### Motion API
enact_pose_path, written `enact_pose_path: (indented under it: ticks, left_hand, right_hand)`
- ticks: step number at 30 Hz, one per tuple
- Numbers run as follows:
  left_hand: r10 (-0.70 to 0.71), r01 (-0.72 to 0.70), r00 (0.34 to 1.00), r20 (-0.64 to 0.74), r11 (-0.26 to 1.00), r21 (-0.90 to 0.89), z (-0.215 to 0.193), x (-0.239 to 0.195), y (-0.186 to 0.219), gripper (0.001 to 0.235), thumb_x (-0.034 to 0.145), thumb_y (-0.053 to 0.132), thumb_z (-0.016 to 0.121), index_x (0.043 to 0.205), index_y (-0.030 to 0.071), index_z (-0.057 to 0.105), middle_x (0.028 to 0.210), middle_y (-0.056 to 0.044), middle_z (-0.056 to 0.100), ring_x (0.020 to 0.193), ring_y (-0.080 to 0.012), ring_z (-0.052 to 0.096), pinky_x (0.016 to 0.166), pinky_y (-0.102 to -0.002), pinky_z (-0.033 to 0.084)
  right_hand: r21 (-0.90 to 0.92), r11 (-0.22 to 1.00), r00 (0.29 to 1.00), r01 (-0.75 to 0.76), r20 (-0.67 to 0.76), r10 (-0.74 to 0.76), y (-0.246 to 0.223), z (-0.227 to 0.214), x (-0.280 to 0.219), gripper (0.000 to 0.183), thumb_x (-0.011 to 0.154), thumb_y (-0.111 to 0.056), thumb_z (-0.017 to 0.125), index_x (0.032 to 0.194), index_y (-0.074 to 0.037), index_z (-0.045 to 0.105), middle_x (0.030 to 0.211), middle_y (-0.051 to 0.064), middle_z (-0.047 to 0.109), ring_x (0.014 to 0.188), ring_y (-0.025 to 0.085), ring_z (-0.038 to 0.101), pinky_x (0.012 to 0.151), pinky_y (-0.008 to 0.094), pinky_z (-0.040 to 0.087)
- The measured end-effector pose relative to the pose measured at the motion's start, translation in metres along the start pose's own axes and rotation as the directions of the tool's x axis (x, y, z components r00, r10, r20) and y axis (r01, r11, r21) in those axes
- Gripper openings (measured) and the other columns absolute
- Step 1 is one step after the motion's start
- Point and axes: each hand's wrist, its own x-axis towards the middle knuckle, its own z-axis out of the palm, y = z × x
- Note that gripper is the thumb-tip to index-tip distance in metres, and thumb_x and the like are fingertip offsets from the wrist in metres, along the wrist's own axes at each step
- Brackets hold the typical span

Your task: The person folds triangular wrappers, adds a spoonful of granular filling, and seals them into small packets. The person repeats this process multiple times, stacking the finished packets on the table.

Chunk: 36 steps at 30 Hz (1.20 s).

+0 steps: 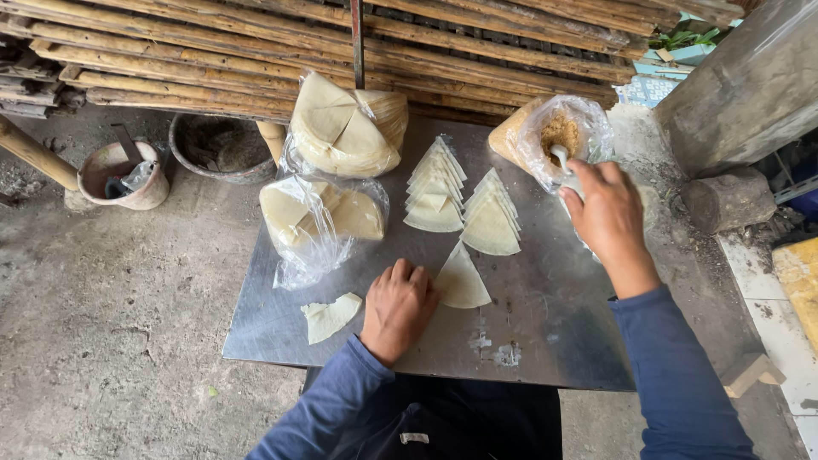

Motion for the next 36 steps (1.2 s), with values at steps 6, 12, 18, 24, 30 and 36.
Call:
enact_pose_path:
  ticks: [6, 12, 18, 24, 30, 36]
  left_hand:
    - [0.015, -0.019, 0.993, -0.121, 0.999, -0.026, 0.013, -0.006, 0.006, 0.018, 0.086, 0.020, 0.072, 0.090, 0.007, 0.062, 0.089, -0.014, 0.060, 0.083, -0.0351, 0.063, 0.073, -0.048, 0.051]
    - [-0.105, 0.088, 0.994, -0.030, 0.932, -0.352, 0.009, -0.007, 0.008, 0.018, 0.091, 0.018, 0.073, 0.094, 0.005, 0.061, 0.086, -0.015, 0.071, 0.075, -0.0368, 0.069, 0.063, -0.045, 0.055]
    - [-0.139, 0.104, 0.989, -0.043, 0.883, -0.457, 0.001, -0.005, 0.007, 0.016, 0.088, 0.013, 0.072, 0.098, 0.005, 0.063, 0.089, -0.015, 0.072, 0.074, -0.0337, 0.072, 0.063, -0.041, 0.056]
    - [-0.176, 0.144, 0.984, -0.027, 0.873, -0.466, 0.001, -0.005, 0.010, 0.013, 0.087, 0.013, 0.073, 0.095, 0.006, 0.065, 0.088, -0.013, 0.073, 0.072, -0.0309, 0.073, 0.061, -0.039, 0.057]
    - [-0.183, 0.158, 0.983, -0.005, 0.865, -0.477, -0.017, 0.000, 0.020, 0.014, 0.086, 0.012, 0.074, 0.097, 0.004, 0.068, 0.089, -0.013, 0.073, 0.072, -0.0273, 0.074, 0.063, -0.036, 0.059]
    - [-0.202, 0.183, 0.979, 0.017, 0.845, -0.502, -0.009, -0.004, 0.013, 0.013, 0.087, 0.011, 0.073, 0.097, 0.004, 0.069, 0.090, -0.012, 0.073, 0.072, -0.0257, 0.075, 0.063, -0.034, 0.059]
  right_hand:
    - [0.031, 1.000, 1.000, 0.005, 0.015, -0.006, 0.025, 0.039, 0.002, 0.021, 0.100, -0.010, 0.068, 0.120, -0.008, 0.074, 0.097, 0.015, 0.068, 0.090, 0.032, 0.067, 0.081, 0.042, 0.055]
    - [0.290, 0.935, 0.979, -0.206, 0.067, 0.195, 0.038, 0.036, 0.023, 0.021, 0.103, -0.022, 0.067, 0.119, -0.010, 0.074, 0.104, 0.017, 0.073, 0.093, 0.035, 0.069, 0.082, 0.043, 0.054]
    - [0.189, 0.872, 0.853, -0.451, 0.380, 0.359, 0.025, 0.023, 0.040, 0.033, 0.094, -0.030, 0.069, 0.123, -0.015, 0.068, 0.106, 0.012, 0.075, 0.093, 0.032, 0.073, 0.080, 0.042, 0.055]
    - [-0.050, 0.978, 0.938, -0.201, 0.279, 0.207, 0.029, 0.048, 0.036, 0.019, 0.099, -0.017, 0.064, 0.111, -0.003, 0.070, 0.101, 0.020, 0.074, 0.093, 0.035, 0.073, 0.085, 0.045, 0.057]
    - [-0.179, 0.983, 0.988, -0.043, 0.136, 0.068, 0.056, 0.069, 0.034, 0.020, 0.090, 0.004, 0.060, 0.108, 0.007, 0.068, 0.098, 0.027, 0.071, 0.089, 0.038, 0.070, 0.084, 0.042, 0.057]
    - [-0.091, 0.994, 0.986, -0.060, 0.149, 0.074, 0.051, 0.066, 0.024, 0.012, 0.092, -0.001, 0.064, 0.101, 0.004, 0.070, 0.096, 0.022, 0.072, 0.092, 0.033, 0.070, 0.088, 0.041, 0.057]
